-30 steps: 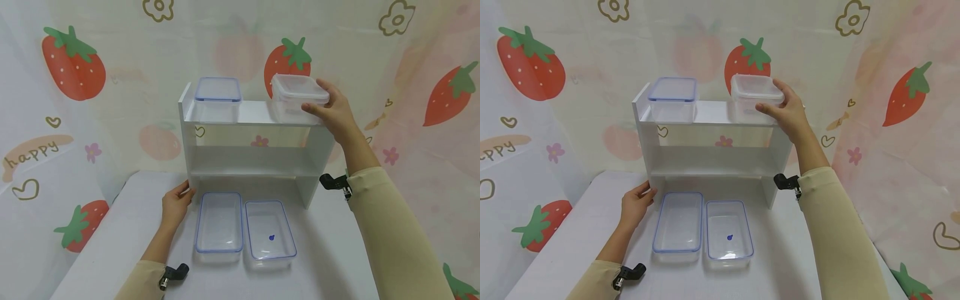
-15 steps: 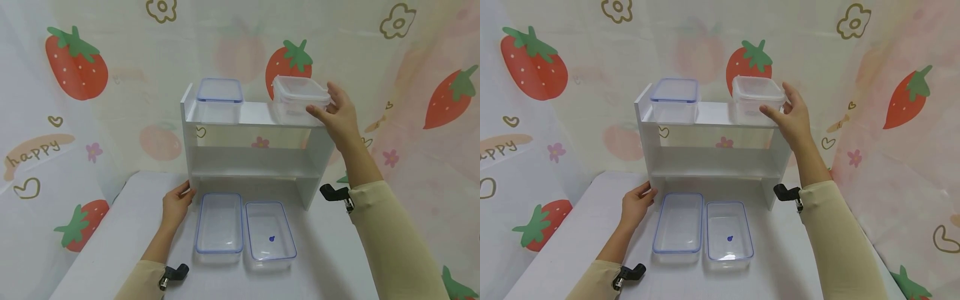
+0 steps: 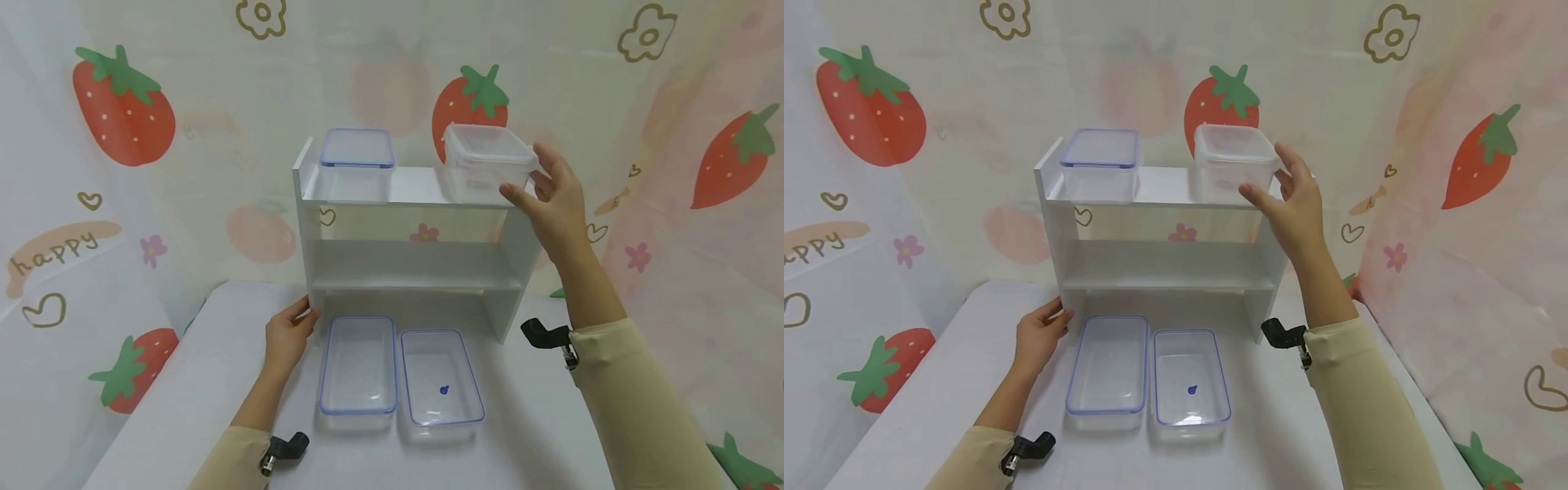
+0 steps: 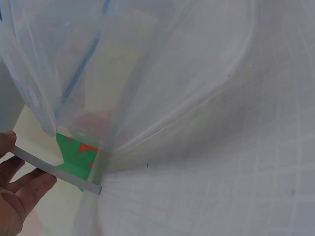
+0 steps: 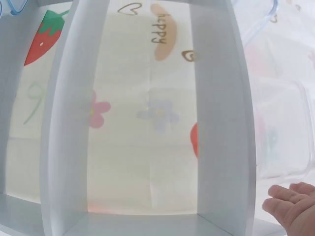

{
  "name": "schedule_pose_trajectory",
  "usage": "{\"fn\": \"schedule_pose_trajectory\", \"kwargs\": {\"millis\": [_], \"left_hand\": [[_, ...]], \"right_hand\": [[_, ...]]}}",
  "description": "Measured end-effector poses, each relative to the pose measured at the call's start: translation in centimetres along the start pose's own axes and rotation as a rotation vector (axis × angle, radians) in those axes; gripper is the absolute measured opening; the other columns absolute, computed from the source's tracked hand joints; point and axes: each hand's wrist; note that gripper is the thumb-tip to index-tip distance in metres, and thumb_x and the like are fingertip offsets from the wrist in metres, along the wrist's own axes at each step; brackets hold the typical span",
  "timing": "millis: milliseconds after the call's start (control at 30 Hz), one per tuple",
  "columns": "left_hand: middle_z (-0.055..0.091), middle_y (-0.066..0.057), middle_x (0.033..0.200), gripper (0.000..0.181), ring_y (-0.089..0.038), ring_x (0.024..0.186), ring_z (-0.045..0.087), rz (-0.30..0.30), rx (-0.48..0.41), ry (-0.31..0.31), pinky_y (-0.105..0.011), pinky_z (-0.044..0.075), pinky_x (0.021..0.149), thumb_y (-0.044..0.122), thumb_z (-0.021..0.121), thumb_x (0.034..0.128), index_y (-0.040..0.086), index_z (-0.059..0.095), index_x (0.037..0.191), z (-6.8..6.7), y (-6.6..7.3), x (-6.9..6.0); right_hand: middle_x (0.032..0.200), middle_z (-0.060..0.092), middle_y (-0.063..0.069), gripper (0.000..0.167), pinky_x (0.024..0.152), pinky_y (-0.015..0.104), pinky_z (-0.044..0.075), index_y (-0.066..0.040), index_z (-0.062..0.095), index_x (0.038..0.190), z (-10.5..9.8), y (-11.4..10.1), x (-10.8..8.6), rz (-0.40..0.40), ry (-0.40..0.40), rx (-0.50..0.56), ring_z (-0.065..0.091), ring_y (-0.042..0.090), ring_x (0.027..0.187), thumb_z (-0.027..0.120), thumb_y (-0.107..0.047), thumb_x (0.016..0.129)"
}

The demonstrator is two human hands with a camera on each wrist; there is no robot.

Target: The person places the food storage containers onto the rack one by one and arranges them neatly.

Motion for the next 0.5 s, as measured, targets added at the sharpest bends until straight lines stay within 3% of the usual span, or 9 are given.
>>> {"fn": "schedule_pose_trajectory", "kwargs": {"millis": [333,500], "left_hand": [[0.061,-0.019,0.141,0.046,-0.034,0.116,0.069,-0.002,-0.01,0.001,-0.023,0.062,0.081,0.017,0.072,0.0979,0.0,0.06,0.139,0.1,0.0,0.0],[0.061,-0.018,0.141,0.046,-0.034,0.116,0.069,-0.006,-0.003,0.003,-0.023,0.062,0.081,0.016,0.072,0.0982,0.0,0.06,0.139,0.0,0.0,0.0]], "right_hand": [[0.164,0.037,0.0,0.086,0.125,0.038,0.032,-0.022,0.039,0.158,-0.6,-0.2,-2.2,-0.019,0.04,-0.018,0.042,0.023,0.149,0.085,-0.03,0.087],[0.162,0.04,0.0,0.083,0.124,0.037,0.034,-0.02,0.04,0.158,-0.8,0.0,-3.4,-0.069,0.055,-0.077,0.042,0.021,0.148,0.084,-0.029,0.088]]}}
Point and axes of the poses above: each hand's wrist, its own x-axis towards the middle knuckle, its own z-axis out of the palm, y = z × x
